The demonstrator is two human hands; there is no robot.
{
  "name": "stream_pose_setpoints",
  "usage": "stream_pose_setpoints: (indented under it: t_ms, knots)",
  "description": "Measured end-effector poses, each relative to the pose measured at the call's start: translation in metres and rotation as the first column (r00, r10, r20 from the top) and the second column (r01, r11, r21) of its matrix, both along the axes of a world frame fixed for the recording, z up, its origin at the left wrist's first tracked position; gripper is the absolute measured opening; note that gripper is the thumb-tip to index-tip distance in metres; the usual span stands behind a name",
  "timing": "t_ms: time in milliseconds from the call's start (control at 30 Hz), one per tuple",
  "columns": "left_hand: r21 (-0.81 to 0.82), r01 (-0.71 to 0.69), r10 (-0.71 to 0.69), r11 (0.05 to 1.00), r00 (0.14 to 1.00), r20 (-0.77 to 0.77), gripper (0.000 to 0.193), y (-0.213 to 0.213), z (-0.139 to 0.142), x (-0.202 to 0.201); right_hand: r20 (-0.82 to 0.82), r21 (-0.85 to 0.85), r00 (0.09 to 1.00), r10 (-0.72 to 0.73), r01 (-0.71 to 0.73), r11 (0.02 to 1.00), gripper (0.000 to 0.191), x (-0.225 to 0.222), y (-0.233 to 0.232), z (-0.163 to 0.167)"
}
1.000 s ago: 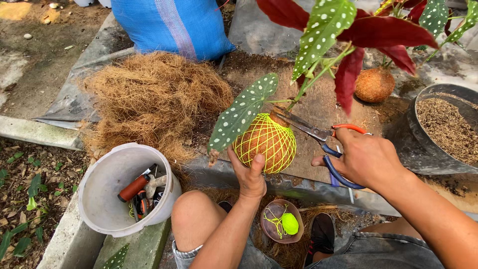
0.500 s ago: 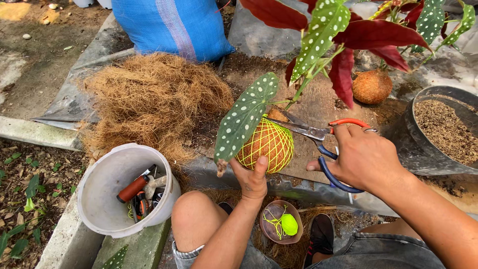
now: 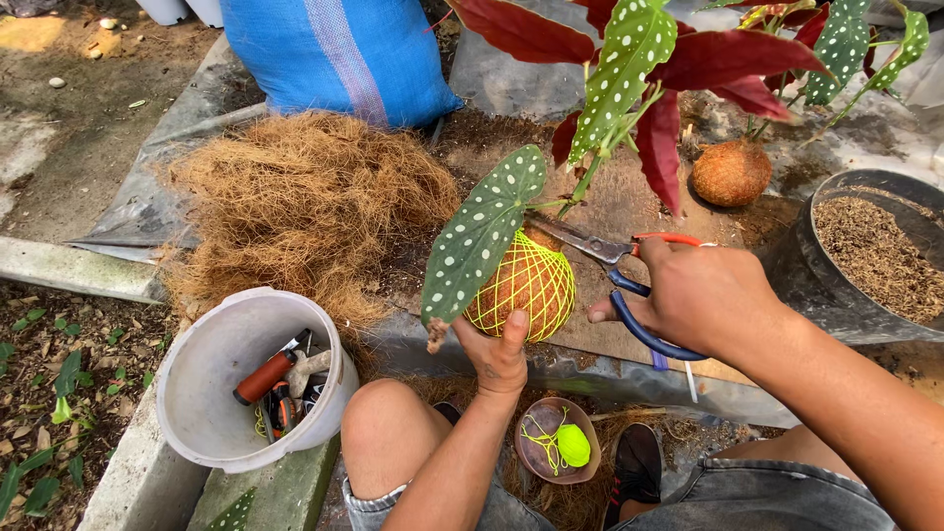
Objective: The person trims the roots of a plant growing in a coconut shell using shears, then places the finished unit aside and picks up another coconut shell with a plant to continue the process.
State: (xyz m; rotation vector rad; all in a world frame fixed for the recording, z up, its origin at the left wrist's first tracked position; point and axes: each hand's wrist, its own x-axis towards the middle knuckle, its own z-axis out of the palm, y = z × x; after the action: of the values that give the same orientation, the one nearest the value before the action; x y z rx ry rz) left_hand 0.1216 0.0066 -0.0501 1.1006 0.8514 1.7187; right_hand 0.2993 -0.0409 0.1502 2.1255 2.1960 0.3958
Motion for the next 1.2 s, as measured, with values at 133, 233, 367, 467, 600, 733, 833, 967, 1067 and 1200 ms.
stream_pose_setpoints:
  t_ms: [133,233,367,467,600,733,833,967,1067,1200]
  knots:
    - [-0.026,0.032,-0.034,0.999,0.997,-0.064,0.086,-0.001,-0.005,-0.001,-0.009,0.104,0.999,0.053,-0.052,0.993,0.083,-0.001,-0.002,0.001]
    - [0.000,0.050,-0.050,0.999,0.999,-0.008,0.089,-0.002,-0.007,0.001,0.025,0.013,0.999,0.029,-0.029,0.999,0.076,0.002,0.000,0.001]
    - [-0.068,-0.046,0.050,0.997,0.997,0.066,0.095,0.002,0.002,0.006,0.019,-0.015,1.000,0.008,-0.008,1.000,0.080,0.016,-0.007,-0.011]
    - [-0.202,-0.001,0.054,0.979,0.965,0.256,0.112,0.005,0.013,0.003,0.045,-0.238,0.982,-0.181,0.186,0.953,0.087,0.032,-0.034,-0.038]
    - [-0.119,-0.016,0.045,0.993,0.969,0.244,0.114,0.009,0.019,0.000,-0.652,-0.371,0.557,-0.514,0.356,0.858,0.052,0.026,-0.062,-0.121]
    - [-0.006,-0.182,0.181,0.983,0.977,-0.110,0.110,0.000,0.017,0.009,-0.881,-0.228,-0.459,-0.119,0.191,0.955,0.046,-0.007,-0.041,-0.202]
    - [0.115,-0.187,0.211,0.976,0.945,-0.250,0.120,-0.016,0.017,0.018,-0.599,-0.134,-0.800,0.040,0.149,0.980,0.041,-0.031,-0.017,-0.224]
    - [0.275,-0.120,0.217,0.954,0.910,-0.354,0.131,-0.025,0.019,0.016,-0.544,-0.027,-0.828,0.135,0.179,0.984,0.061,-0.038,-0.003,-0.213]
    - [0.162,0.097,-0.088,0.982,0.994,-0.061,0.130,-0.021,0.016,0.012,-0.309,0.002,-0.951,0.019,0.020,1.000,0.061,-0.029,0.002,-0.207]
    - [-0.269,0.381,-0.342,0.884,0.922,0.181,0.112,0.012,0.007,0.004,-0.307,-0.011,-0.951,0.034,0.039,0.999,0.060,-0.013,0.011,-0.226]
